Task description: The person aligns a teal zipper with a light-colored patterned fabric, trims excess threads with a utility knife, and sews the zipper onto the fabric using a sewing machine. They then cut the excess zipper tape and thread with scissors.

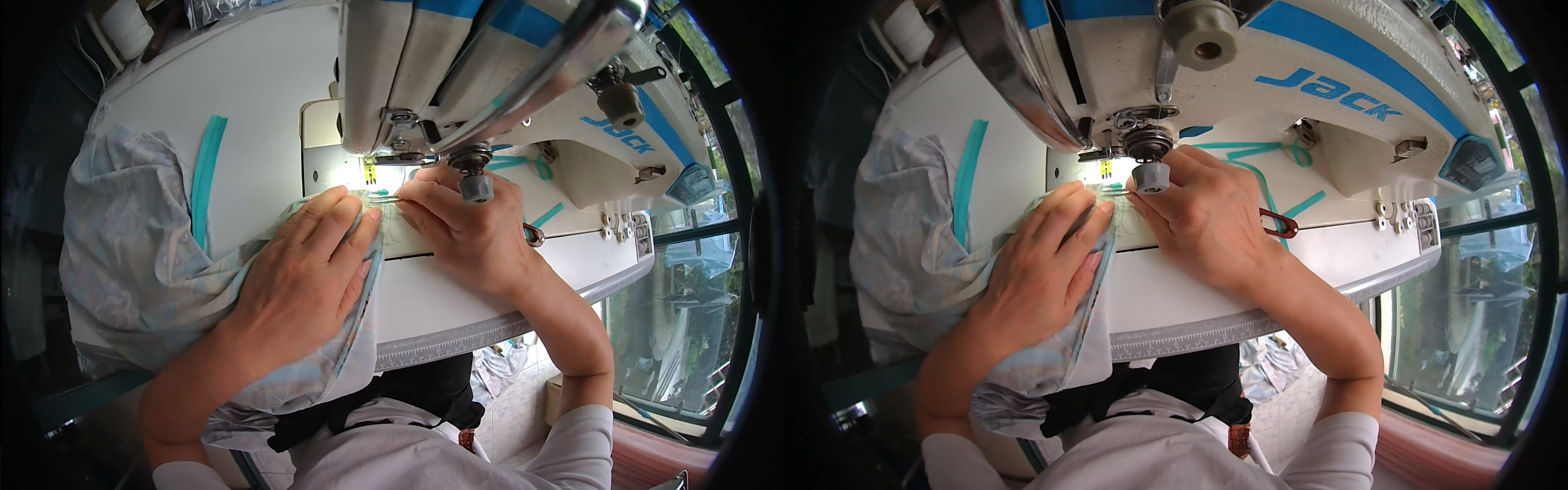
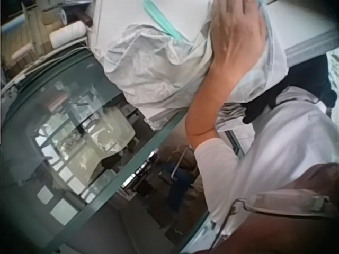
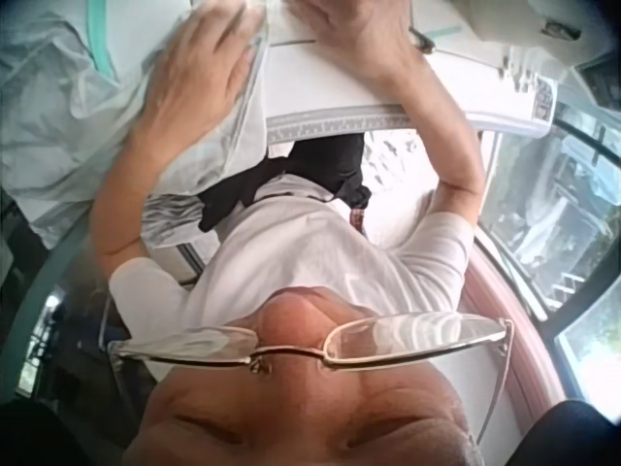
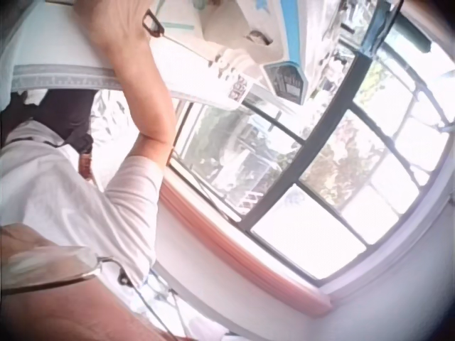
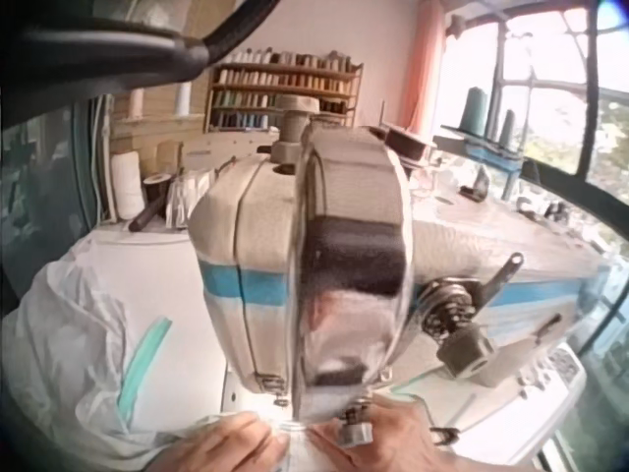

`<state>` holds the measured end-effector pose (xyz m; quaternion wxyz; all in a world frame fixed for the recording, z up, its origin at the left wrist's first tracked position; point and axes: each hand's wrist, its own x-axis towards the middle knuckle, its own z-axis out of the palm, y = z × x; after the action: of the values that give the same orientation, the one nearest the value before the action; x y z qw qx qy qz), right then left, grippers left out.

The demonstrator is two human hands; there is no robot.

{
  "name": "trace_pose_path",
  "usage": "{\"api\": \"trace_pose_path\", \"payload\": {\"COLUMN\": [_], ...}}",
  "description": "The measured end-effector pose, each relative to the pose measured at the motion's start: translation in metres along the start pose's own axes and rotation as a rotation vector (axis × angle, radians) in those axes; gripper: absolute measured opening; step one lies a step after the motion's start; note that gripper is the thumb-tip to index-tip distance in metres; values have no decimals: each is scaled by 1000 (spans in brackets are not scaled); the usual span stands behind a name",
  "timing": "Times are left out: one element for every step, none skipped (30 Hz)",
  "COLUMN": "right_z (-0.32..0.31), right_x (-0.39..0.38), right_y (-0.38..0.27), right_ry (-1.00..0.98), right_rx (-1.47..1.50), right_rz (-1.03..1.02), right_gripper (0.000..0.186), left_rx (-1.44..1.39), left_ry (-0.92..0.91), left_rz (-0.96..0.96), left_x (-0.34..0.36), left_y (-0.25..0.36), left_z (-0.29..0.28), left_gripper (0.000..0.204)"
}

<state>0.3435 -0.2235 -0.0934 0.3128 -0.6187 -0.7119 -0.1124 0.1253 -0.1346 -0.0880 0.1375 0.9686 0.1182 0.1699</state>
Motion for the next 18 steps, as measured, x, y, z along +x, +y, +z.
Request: {"api": "trace_pose_path", "payload": {"right_z": [2, 4, 6, 8, 9, 9, 8, 8, 9, 9, 9, 9, 8, 8, 7, 7, 6, 5], "right_x": [0, -1, -1, -1, -1, -1, 0, 1, 1, 2, 2, 2, 1, 1, 1, 1, 0, 0], "right_y": [0, 0, 1, 1, 1, 2, 2, 2, 2, 1, 0, 0, -1, -1, -1, -1, -1, 0], "right_ry": [16, 31, 45, 58, 71, 72, 72, 73, 77, 83, 88, 79, 73, 67, 58, 47, 37, 52], "right_rx": [-1, -4, -5, -9, -13, -18, -22, -25, -20, -15, -10, -16, -21, -26, -25, -24, -24, -42], "right_rz": [-9, -20, -30, -42, -54, -57, -62, -66, -65, -63, -61, -56, -49, -42, -27, -12, 4, 2], "right_gripper": [6, 5, 5, 4, 4, 5, 5, 6, 6, 6, 7, 7, 7, 7, 8, 8, 8, 9], "left_rx": [-1, -2, 0, 3, 5, 3, 3, 2, -1, -4, -7, -6, -2, 1, 1, 0, -2, -3], "left_ry": [-2, -4, -6, -7, -9, -8, -7, -5, -4, -4, -4, -2, -1, -1, 0, 1, 3, 3], "left_rz": [-1, -1, -3, -3, -3, -2, -3, -4, -6, -7, -8, -7, -5, -3, -2, -2, -2, -2], "left_x": [0, -1, -1, -1, -1, -1, -1, -1, -1, -1, -1, -1, -1, -1, -1, -1, -1, -1], "left_y": [0, -1, -1, -1, -1, -1, -1, -1, -1, -1, -1, 0, -1, -1, 0, 0, 0, 0], "left_z": [0, 0, 0, -1, -1, -1, 0, 0, 0, 0, -1, -1, -1, -1, -1, -1, -1, -1], "left_gripper": [50, 50, 50, 50, 50, 50, 50, 49, 49, 49, 49, 49, 49, 49, 49, 49, 49, 49]}}
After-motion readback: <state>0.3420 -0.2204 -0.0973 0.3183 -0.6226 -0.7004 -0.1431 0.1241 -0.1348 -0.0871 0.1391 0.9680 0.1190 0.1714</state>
